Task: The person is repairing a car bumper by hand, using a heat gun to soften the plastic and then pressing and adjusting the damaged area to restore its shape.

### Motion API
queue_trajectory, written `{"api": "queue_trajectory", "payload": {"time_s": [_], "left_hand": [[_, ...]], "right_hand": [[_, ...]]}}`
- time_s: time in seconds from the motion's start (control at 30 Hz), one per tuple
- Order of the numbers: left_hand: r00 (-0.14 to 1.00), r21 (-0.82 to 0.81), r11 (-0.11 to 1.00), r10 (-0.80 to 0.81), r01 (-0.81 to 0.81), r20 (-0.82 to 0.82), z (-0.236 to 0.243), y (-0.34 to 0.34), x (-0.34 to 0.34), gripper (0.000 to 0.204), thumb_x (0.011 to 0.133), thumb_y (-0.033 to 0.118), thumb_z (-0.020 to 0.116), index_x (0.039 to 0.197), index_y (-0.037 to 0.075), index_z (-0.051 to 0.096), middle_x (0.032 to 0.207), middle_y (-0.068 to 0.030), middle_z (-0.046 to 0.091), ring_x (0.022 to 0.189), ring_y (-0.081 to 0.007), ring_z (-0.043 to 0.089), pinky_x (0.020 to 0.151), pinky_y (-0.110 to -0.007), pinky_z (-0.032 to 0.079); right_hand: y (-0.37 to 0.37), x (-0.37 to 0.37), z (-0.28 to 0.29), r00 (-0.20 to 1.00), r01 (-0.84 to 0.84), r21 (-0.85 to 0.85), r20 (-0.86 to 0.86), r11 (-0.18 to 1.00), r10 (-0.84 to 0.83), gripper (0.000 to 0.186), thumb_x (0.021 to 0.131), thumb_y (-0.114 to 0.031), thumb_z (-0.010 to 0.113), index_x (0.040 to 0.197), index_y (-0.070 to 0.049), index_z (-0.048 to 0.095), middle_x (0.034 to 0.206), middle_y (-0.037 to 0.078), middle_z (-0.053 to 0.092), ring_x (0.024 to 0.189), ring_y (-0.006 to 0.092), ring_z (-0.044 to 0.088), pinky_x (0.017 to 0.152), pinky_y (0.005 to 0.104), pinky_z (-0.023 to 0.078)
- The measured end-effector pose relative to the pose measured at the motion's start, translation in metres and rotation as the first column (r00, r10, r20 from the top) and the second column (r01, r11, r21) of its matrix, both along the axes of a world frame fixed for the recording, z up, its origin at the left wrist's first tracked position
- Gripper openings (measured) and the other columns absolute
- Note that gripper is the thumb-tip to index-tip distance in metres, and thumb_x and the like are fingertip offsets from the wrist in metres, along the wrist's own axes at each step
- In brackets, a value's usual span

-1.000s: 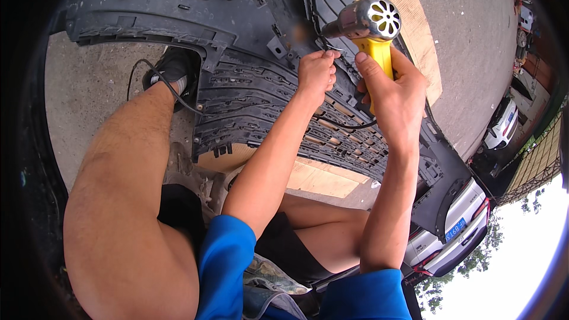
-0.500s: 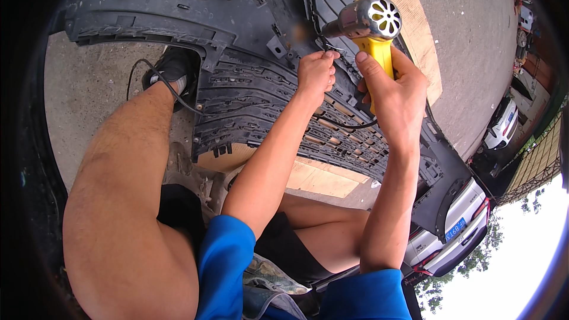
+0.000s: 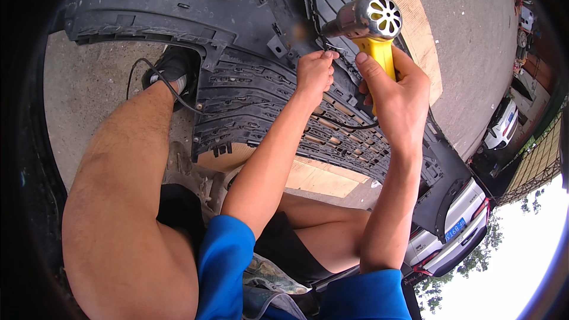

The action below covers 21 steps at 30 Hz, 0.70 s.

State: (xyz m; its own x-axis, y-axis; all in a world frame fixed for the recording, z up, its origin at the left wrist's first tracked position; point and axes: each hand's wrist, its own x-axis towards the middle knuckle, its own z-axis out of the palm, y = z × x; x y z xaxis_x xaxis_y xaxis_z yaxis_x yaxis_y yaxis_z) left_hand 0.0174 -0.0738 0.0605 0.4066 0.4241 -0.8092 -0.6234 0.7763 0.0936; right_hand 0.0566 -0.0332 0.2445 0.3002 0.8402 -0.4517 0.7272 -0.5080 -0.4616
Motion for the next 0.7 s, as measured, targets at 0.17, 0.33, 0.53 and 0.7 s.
{"api": "queue_trajectory", "payload": {"time_s": [0.17,0.33,0.53,0.7], "left_hand": [[1.0,0.016,1.0,-0.015,0.016,-0.019,-0.0006,-0.0005,-0.0012,0.022,0.1,0.019,0.051,0.098,0.002,0.063,0.063,0.0033,0.042,0.045,-0.0047,0.033,0.037,-0.022,0.022],[0.999,0.009,1.0,-0.028,0.028,-0.023,0.0002,-0.0004,-0.0015,0.022,0.1,0.019,0.05,0.098,0.002,0.063,0.063,0.0032,0.042,0.045,-0.0047,0.033,0.037,-0.022,0.022],[1.0,0.01,1.0,-0.018,0.018,-0.016,0.0001,-0.0004,-0.0018,0.022,0.1,0.019,0.05,0.099,0.001,0.063,0.063,0.0031,0.043,0.045,-0.0047,0.033,0.038,-0.022,0.022],[1.0,0.007,1.0,-0.023,0.023,-0.018,0.0008,-0.0001,-0.0022,0.023,0.1,0.019,0.05,0.099,0.001,0.063,0.063,0.0032,0.042,0.045,-0.0047,0.033,0.038,-0.022,0.022]], "right_hand": [[0.0004,-0.0006,0.0009,1.0,0.001,-0.002,0.0,1.0,-0.001,0.035,0.087,-0.029,0.07,0.105,0.002,0.068,0.065,0.001,0.06,0.055,0.0057,0.053,0.05,0.0213,0.041],[0.002,-0.0042,0.0032,0.998,0.068,-0.019,-0.002,0.998,-0.068,0.03,0.085,-0.022,0.069,0.102,0.003,0.068,0.067,0.009,0.063,0.06,0.0102,0.055,0.057,0.0297,0.045],[0.0026,-0.0032,0.0019,0.998,0.06,-0.016,-0.008,0.998,-0.061,0.031,0.084,-0.022,0.069,0.102,0.004,0.068,0.067,0.009,0.063,0.06,0.0105,0.055,0.057,0.0295,0.045],[0.0027,-0.0027,0.0008,0.999,0.053,-0.009,0.0,0.999,-0.053,0.031,0.084,-0.022,0.069,0.101,0.004,0.068,0.067,0.009,0.063,0.06,0.0105,0.055,0.057,0.0294,0.045]]}}
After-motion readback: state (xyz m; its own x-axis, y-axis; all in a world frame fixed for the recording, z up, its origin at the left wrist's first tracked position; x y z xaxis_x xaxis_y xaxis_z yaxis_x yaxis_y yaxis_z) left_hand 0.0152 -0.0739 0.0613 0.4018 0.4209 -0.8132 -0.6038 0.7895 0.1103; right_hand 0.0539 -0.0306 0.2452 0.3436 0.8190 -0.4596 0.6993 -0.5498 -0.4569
